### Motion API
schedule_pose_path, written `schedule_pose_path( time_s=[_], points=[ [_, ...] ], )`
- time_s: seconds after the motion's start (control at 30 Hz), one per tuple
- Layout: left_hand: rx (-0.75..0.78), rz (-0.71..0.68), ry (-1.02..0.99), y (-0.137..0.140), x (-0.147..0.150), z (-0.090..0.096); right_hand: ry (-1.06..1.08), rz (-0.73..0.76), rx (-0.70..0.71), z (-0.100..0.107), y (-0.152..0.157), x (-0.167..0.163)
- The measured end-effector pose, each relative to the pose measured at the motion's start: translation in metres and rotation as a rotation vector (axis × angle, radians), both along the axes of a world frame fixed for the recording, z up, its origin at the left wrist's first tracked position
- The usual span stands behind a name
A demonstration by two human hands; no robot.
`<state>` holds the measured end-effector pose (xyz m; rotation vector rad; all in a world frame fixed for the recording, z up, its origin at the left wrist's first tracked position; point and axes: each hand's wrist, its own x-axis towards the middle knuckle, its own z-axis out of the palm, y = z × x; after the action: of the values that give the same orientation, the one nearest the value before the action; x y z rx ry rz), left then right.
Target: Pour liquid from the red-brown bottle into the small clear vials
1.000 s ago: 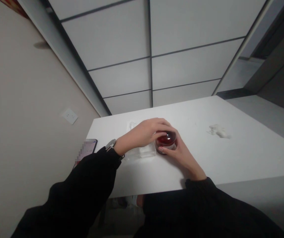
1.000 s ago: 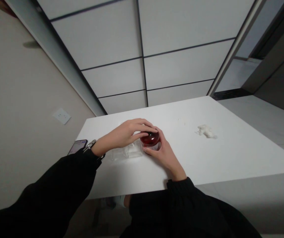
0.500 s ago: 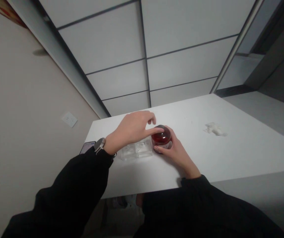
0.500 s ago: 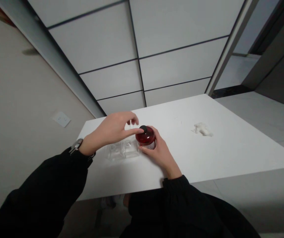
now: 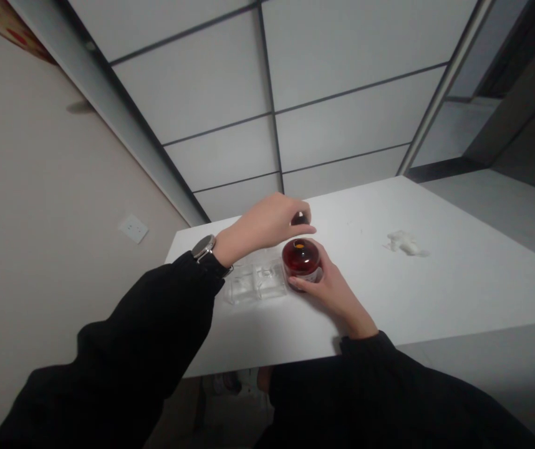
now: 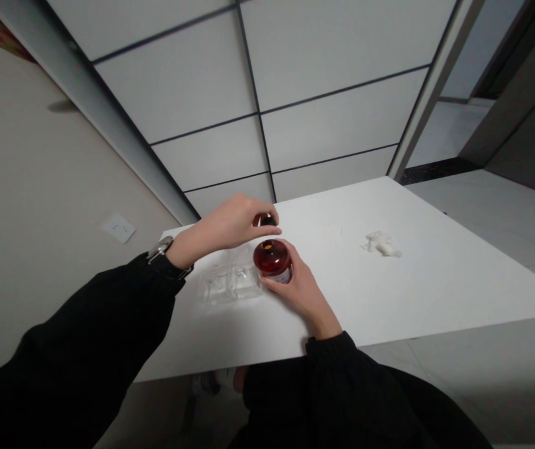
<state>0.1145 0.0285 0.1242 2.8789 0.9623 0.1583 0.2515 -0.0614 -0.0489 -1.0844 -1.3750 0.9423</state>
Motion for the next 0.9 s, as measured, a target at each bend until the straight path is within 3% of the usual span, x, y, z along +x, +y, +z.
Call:
schedule_pose_path(
  time_s=[0.13,0.3,0.47,0.6,0.73,0.9],
  points=[
    [-0.172,0.020,-0.041,0.043,0.004,-0.022,0.008,0.005,0.012,-0.001,0.000,-0.001],
    [-0.259,-0.020,0.129,0.089,0.020,-0.070,0.006,0.000,0.019,-0.003,0.001,0.000],
    [-0.253,-0.073,0.177,0.106,0.031,-0.103,-0.001,0.010,0.023,0.000,0.001,0.001],
    [-0.274,-0.088,0.202,0.109,0.033,-0.118,-0.010,0.016,0.014,0.003,0.001,0.001],
    [-0.265,-0.094,0.135,0.103,0.021,-0.102,-0.020,0.000,0.014,-0.001,0.000,0.002],
    [-0.179,-0.005,-0.272,0.048,-0.045,-0.043,0.007,-0.011,-0.063,-0.009,-0.003,0.010]
  ],
)
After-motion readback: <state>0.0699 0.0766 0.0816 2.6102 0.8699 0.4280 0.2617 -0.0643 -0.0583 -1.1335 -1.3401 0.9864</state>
